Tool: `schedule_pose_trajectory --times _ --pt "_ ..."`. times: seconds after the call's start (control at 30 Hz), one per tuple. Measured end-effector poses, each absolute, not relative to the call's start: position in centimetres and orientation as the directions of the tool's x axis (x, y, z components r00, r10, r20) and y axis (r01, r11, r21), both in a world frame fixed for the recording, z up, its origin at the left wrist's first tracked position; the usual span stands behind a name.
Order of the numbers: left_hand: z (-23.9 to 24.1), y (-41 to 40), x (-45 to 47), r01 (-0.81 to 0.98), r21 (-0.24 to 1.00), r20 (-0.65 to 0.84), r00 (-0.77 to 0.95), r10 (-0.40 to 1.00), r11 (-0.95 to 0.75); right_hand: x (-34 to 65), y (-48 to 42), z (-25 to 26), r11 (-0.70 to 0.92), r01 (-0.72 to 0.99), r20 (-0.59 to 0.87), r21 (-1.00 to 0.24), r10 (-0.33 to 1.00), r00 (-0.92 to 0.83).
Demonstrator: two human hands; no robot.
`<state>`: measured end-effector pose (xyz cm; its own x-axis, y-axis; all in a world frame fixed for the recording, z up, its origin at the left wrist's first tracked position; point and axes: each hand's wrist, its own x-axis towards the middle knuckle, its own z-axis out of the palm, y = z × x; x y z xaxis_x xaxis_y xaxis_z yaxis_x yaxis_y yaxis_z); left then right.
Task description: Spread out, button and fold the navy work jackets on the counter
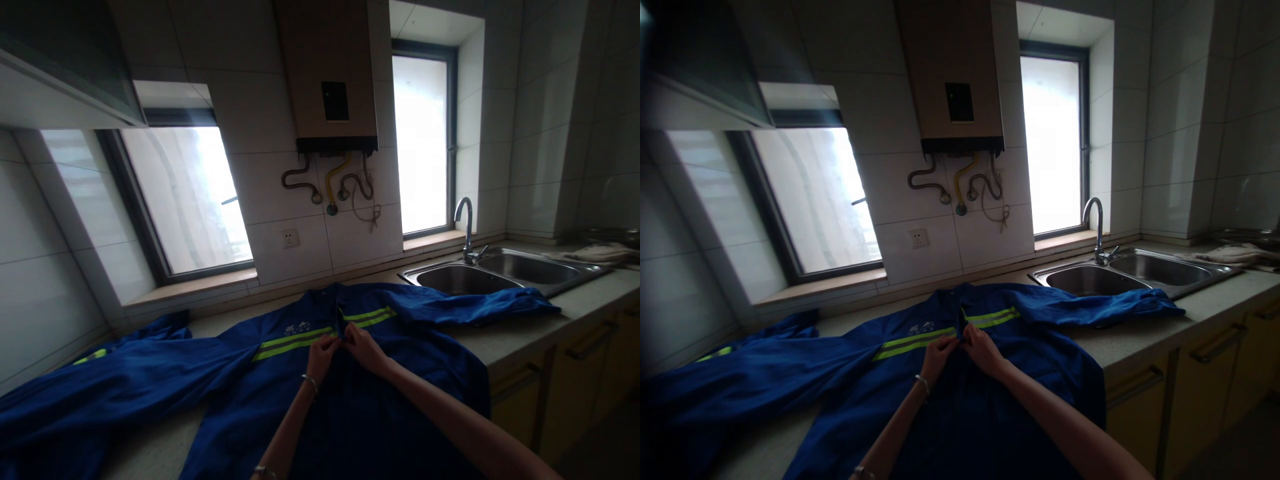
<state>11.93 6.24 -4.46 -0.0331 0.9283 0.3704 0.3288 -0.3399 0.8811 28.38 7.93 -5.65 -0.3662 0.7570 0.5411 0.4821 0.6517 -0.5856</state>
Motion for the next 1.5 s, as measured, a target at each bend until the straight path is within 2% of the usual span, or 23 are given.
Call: schedule_pose_trajectory --times 0.17,0.27,0.43,0.5,0.6,0.73,0.9,1.13,1.27,1.33,1.5 --pt "-4.3 6.3 12.2 0.315 0.888 0.36 -0.026 0.932 -0.335 28.5 7.5 -4.8 0.576 0.58 0.501 -0.577 0.81 -0.305" --pt "-4.6 6.4 11.7 0.327 0.902 0.324 -0.077 0.943 -0.283 28.8 5.1 -3.5 0.612 0.612 0.476 -0.501 0.786 -0.396" --pt "-5.5 6.3 10.9 0.341 0.922 0.241 -0.14 0.96 -0.182 29.7 -1.3 -1.7 0.854 0.458 0.392 -0.247 0.52 -0.759" --pt "-5.7 6.2 10.9 0.343 0.927 0.205 -0.132 0.97 -0.15 30.4 -3.4 -1.0 0.891 0.408 0.332 -0.197 0.452 -0.828" --pt "-5.8 5.9 11.2 0.362 0.924 0.163 -0.093 0.982 -0.12 32.0 -5.2 0.2 0.907 0.387 0.245 -0.168 0.419 -0.874" --pt "-5.5 4.9 11.4 0.419 0.896 0.165 -0.004 0.986 -0.149 34.3 -6.4 1.0 0.891 0.425 0.238 -0.16 0.452 -0.86" --pt "-4.3 2.9 10.9 0.475 0.861 0.145 0.109 0.983 -0.18 36.3 -7.1 -1.0 0.862 0.474 0.364 -0.181 0.506 -0.782" --pt "-3.6 -2.2 12.1 0.538 0.817 0.046 0.298 0.953 -0.208 35.9 -8.0 -3.8 0.799 0.472 0.52 -0.372 0.601 -0.607" --pt "-4.6 -3.0 13.8 0.53 0.827 0.073 0.231 0.97 -0.188 34.8 -7.8 -3.8 0.747 0.501 0.537 -0.437 0.663 -0.521" --pt "-4.8 -2.6 14.4 0.508 0.847 0.062 0.194 0.979 -0.154 34.2 -7.3 -3.8 0.739 0.548 0.534 -0.391 0.668 -0.519" --pt "-4.7 -1.8 14.7 0.446 0.894 -0.016 0.139 0.99 -0.048 33.0 -6.2 -3.9 0.74 0.656 0.479 -0.145 0.633 -0.608"
